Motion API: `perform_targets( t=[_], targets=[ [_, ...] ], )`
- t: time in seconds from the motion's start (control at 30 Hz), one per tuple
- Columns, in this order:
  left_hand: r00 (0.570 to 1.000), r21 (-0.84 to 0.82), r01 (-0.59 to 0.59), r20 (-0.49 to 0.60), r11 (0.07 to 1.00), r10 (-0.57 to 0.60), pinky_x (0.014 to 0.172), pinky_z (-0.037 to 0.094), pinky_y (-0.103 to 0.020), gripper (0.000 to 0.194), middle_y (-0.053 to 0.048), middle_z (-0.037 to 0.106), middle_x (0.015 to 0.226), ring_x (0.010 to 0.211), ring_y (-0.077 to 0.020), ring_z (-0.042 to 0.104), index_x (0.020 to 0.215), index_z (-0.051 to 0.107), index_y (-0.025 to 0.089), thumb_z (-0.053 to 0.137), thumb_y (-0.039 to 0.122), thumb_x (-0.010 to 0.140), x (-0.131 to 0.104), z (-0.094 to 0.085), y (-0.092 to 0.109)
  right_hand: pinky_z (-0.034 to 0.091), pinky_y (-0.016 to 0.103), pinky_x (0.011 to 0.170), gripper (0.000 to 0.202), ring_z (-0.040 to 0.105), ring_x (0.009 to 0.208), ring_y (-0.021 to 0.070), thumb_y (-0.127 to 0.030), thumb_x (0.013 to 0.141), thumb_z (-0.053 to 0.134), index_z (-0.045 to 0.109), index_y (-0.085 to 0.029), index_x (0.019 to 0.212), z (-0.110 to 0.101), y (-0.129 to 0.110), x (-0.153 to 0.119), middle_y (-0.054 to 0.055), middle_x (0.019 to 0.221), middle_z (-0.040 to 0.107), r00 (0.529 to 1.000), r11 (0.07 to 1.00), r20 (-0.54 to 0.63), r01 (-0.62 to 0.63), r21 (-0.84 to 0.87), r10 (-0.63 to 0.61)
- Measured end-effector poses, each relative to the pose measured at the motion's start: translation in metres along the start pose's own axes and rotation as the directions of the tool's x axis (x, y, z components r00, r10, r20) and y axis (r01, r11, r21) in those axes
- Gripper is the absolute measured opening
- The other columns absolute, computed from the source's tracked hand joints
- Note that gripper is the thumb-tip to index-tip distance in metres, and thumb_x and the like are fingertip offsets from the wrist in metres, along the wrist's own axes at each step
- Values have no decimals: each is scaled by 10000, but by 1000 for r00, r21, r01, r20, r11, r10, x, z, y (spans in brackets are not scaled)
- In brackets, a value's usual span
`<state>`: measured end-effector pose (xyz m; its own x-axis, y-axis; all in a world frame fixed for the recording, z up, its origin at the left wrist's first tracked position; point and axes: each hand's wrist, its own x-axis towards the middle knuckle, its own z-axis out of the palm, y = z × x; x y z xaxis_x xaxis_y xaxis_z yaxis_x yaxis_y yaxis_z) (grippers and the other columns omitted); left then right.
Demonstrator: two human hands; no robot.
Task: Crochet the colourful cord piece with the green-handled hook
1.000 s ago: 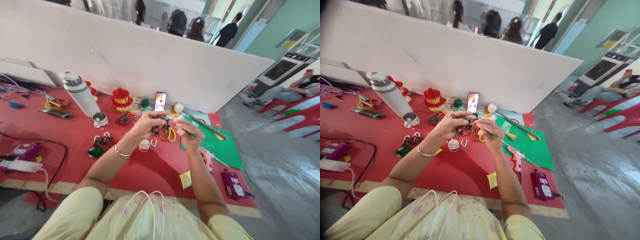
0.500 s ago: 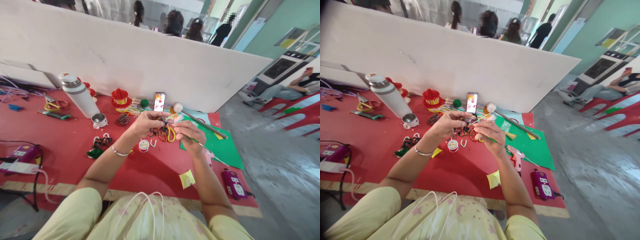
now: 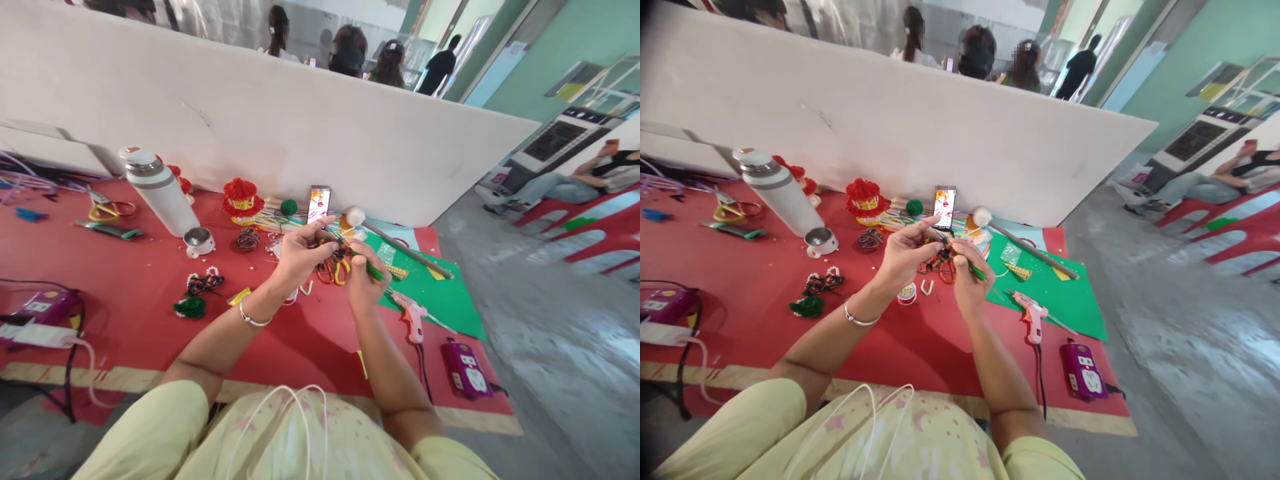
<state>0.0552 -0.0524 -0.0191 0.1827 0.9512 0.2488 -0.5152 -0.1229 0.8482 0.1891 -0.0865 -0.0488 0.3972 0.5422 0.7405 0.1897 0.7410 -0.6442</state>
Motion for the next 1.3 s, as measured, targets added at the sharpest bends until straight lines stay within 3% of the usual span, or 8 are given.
perform_targets(
  t=[0.13, 0.3, 0.47, 0.63, 0.77, 0.93, 1.1, 1.3],
  targets=[
    [1000, 29, -21, -4, 999, 21, 664, 518, -206, 537, -8, 760, 860, 753, -105, 662, 1246, 808, 213, 885, 190, 714, 0, -2, -1, 639, 479, 1025, 116, 806, 1059, 235, -357, 957, 746, 826, -312, 1027, 0, 1, 0, 5, 1080, 859, 1000, 999, 3, 8, 33, -8],
    [997, -17, 71, 22, 997, -70, 505, 416, -193, 563, 11, 734, 792, 575, -62, 553, 1218, 814, 210, 904, 206, 663, 4, -2, 1, 619, 502, 1068, 125, 807, 1060, 245, -384, 945, 758, 830, -304, 1006, -3, 4, 0, 7, 1057, 861, 1000, 999, 11, -15, 44, 14],
    [1000, 99, -13, 4, 995, 13, 656, 527, -223, 567, -6, 769, 842, 719, -113, 668, 1238, 801, 187, 865, 187, 675, 4, -2, 0, 641, 485, 1031, 189, 812, 1017, 242, -433, 963, 721, 826, -278, 990, -8, 4, 6, 24, 1013, 862, 996, 997, 70, -61, -47, 64],
    [991, 231, -97, -68, 968, 116, 733, 547, -240, 507, -1, 787, 878, 770, -122, 672, 1218, 807, 194, 839, 193, 712, 1, 4, -5, 662, 449, 958, 169, 794, 1027, 231, -321, 949, 756, 821, -308, 1104, -2, 8, 3, 40, 1101, 842, 977, 953, 107, 207, -222, -187],
    [993, 7, 96, -65, 995, -95, 582, 474, -219, 533, 22, 732, 765, 603, -78, 592, 1199, 811, 196, 886, 235, 673, 2, 7, -3, 664, 481, 940, 199, 794, 1021, 239, -341, 962, 742, 802, -324, 1151, 4, 16, -3, 38, 1090, 829, 953, 928, 56, 301, -221, -296],
    [938, -137, 346, 37, 928, -344, 460, 351, -211, 543, 8, 720, 711, 477, -48, 498, 1131, 836, 176, 919, 186, 595, 7, -6, 9, 661, 491, 918, 202, 809, 980, 247, -435, 969, 723, 804, -313, 1108, -5, 18, 4, 41, 1055, 844, 949, 946, 160, 294, -139, -271],
    [930, -93, 365, 88, 926, -357, 448, 344, -207, 508, -22, 748, 755, 493, -53, 519, 1086, 854, 171, 927, 165, 583, 11, -18, 12, 665, 499, 895, 228, 820, 969, 260, -448, 927, 772, 816, -330, 1117, -23, 15, 19, 44, 1071, 857, 897, 933, 330, 344, -102, -295],
    [934, -67, 347, 110, 935, -339, 441, 346, -207, 480, -30, 761, 774, 493, -52, 518, 1047, 865, 182, 934, 165, 573, 12, -16, 13, 661, 491, 883, 330, 808, 985, 260, -370, 902, 808, 793, -365, 1231, -34, 11, 26, 37, 1124, 857, 844, 905, 397, 420, -70, -361]
  ],
)
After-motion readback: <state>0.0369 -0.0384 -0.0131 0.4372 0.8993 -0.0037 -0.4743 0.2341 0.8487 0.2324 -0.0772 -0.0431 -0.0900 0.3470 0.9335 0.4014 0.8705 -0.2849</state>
